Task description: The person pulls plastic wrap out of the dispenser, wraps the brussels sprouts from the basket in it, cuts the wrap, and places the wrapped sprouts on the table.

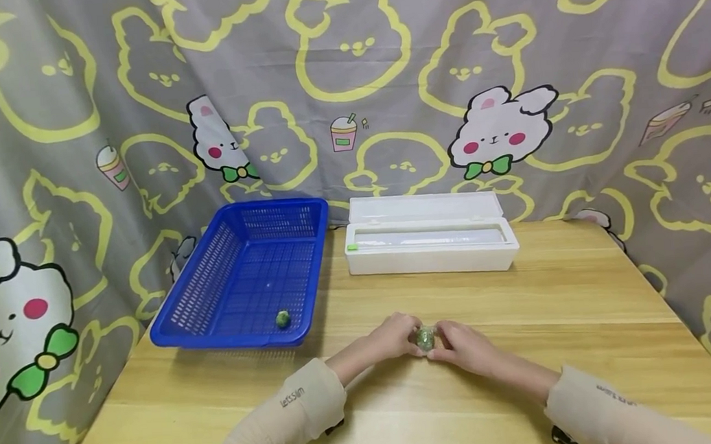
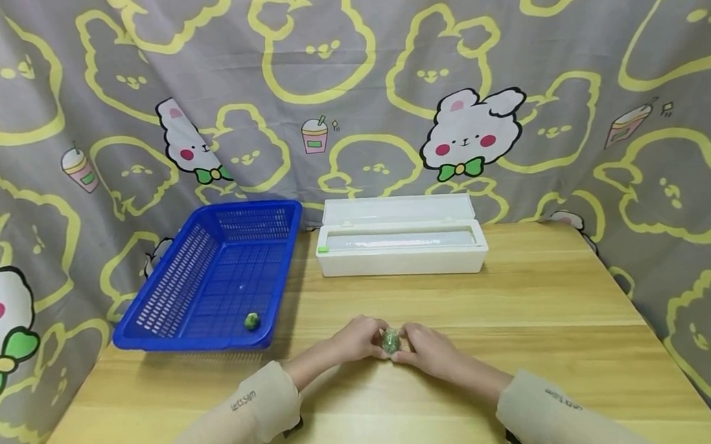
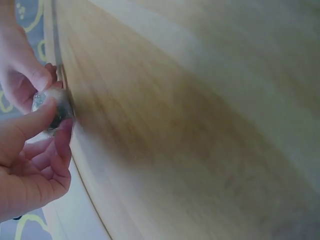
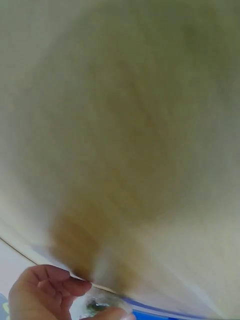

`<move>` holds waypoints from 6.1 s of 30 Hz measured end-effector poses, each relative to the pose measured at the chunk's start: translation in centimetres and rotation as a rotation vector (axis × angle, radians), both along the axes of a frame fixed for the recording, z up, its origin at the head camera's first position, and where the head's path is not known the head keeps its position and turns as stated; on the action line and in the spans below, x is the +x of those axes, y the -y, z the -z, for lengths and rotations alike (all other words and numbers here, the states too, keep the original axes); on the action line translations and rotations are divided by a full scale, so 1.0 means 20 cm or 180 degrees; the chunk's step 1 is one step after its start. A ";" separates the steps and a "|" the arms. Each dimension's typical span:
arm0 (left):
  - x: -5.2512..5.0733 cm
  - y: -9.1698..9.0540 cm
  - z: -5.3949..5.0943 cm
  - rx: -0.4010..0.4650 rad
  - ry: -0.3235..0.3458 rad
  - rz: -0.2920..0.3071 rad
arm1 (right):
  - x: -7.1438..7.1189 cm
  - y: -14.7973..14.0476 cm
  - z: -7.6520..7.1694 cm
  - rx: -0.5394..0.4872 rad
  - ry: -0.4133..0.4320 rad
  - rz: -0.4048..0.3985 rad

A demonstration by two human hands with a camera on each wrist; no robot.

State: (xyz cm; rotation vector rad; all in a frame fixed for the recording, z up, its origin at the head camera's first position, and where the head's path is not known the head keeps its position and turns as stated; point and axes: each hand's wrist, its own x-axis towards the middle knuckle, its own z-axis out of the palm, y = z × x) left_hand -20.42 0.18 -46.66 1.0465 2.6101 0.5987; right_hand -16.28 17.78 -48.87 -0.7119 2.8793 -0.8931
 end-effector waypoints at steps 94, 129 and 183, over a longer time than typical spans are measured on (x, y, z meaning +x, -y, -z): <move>-0.08 0.31 -0.07 0.1347 0.0286 -0.1039 | -0.33 -0.89 -0.11 0.0171 0.0479 0.0473; -0.09 0.34 -0.04 0.1378 0.0260 -0.1080 | -0.45 -0.97 -0.08 0.0099 0.0683 0.0540; -0.40 0.12 -0.05 0.2135 -0.0669 -0.2960 | -0.54 -0.80 -0.13 -0.0933 -0.0178 0.1338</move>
